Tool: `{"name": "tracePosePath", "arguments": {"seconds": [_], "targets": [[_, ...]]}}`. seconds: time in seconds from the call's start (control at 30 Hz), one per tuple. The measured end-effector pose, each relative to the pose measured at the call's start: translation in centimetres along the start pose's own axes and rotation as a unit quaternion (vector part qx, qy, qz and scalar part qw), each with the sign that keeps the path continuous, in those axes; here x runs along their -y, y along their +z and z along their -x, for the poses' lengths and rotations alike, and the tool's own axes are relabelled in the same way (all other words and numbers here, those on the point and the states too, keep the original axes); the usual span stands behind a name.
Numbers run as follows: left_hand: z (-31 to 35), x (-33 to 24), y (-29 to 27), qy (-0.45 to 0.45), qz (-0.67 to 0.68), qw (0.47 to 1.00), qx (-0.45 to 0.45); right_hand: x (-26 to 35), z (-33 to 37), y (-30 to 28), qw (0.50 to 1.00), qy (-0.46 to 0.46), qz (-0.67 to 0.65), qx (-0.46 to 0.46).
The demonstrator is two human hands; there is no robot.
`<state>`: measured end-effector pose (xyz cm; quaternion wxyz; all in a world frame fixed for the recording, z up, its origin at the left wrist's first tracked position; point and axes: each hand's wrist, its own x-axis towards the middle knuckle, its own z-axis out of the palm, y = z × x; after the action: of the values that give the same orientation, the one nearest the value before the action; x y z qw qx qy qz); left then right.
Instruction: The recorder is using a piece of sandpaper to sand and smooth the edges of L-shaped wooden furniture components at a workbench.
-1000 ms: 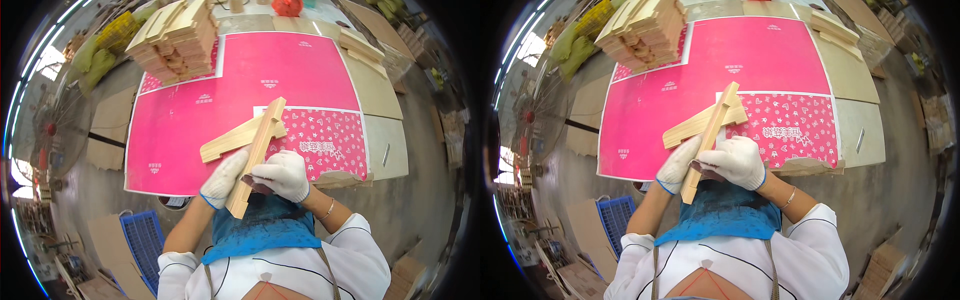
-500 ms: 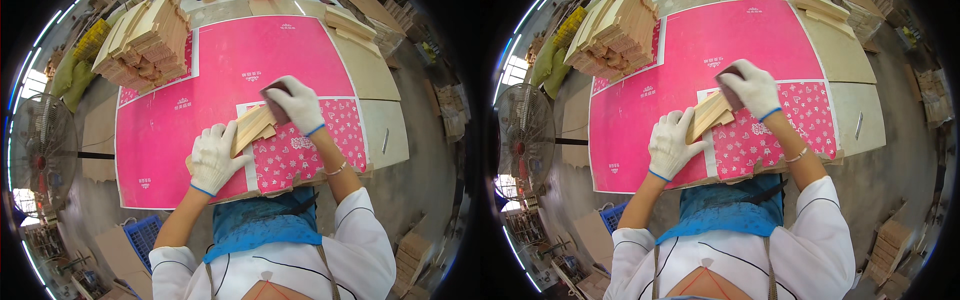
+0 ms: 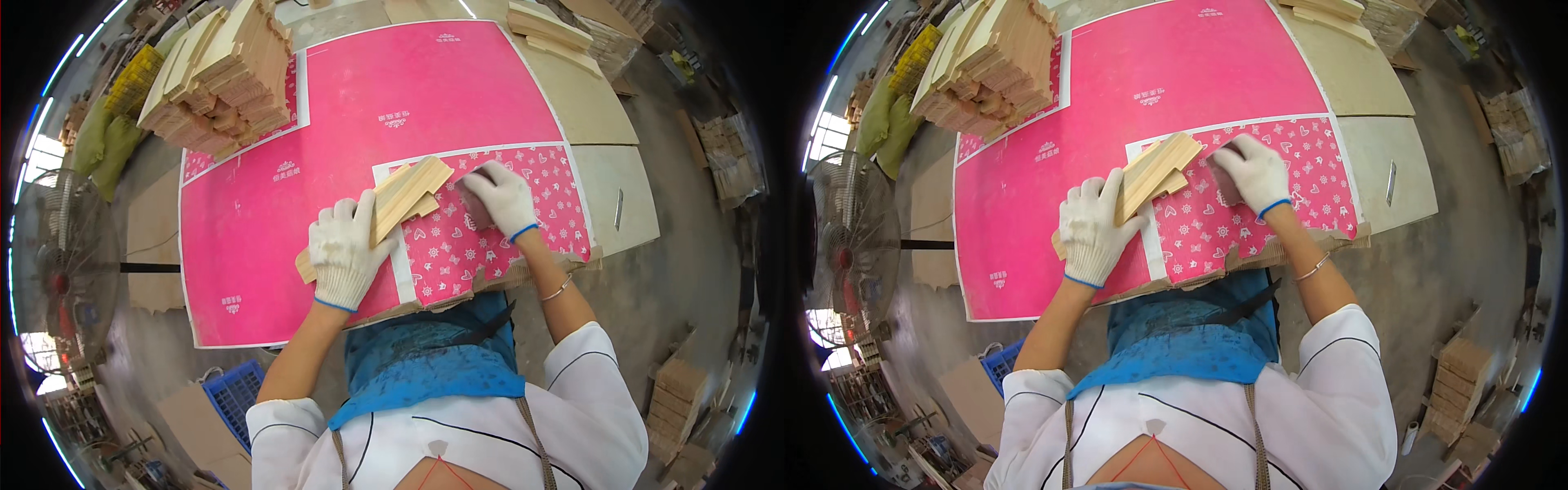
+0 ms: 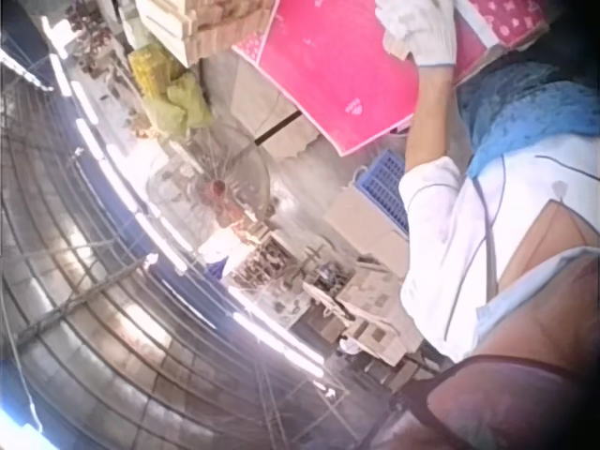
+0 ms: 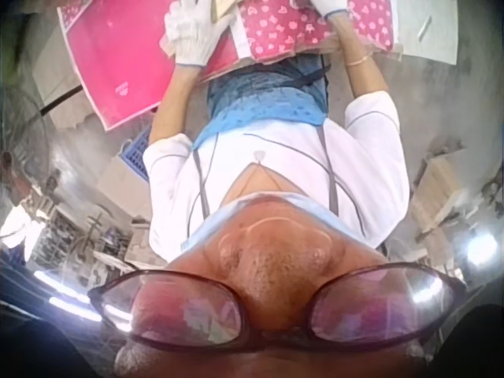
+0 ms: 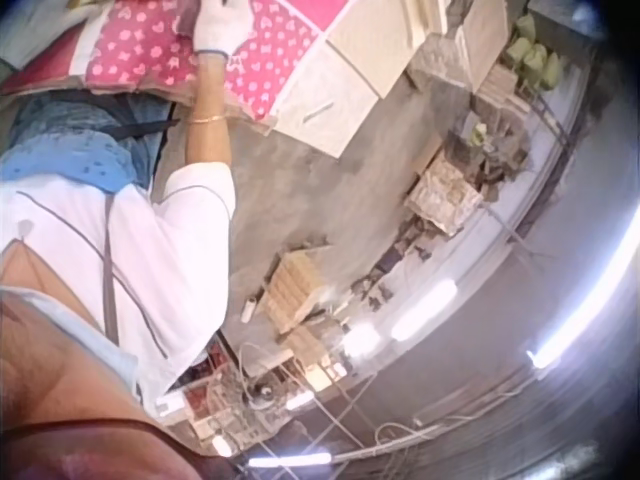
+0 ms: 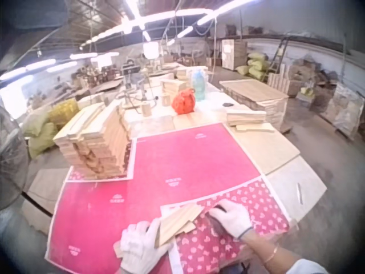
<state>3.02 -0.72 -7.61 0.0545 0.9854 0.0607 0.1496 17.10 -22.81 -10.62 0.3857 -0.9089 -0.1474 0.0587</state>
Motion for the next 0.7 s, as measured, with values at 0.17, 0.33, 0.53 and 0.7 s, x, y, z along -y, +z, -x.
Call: {"name": "tracePosePath", "arguments": {"seconds": [0.17,0.33,0.53,0.7], "targets": [[-2.0,0.6,-3.3,0.016,0.037,0.991,0.126,-0.6,-0.7,-1.3,0.977,0.035,-0.204,-0.057],[-3.8,2.3,-4.7,0.066,0.119,0.980,0.145,-0.8,-1.3,-1.1,0.926,0.034,-0.365,-0.091],[-1.6,0.2,-1.6,0.054,0.023,0.996,0.072,1.5,-4.2,0.3,0.935,0.050,-0.348,-0.045],[-1.0,-0.3,0.7,0.043,0.013,0.998,0.033,2.0,-7.6,3.3,0.993,-0.002,-0.121,-0.001]]}}
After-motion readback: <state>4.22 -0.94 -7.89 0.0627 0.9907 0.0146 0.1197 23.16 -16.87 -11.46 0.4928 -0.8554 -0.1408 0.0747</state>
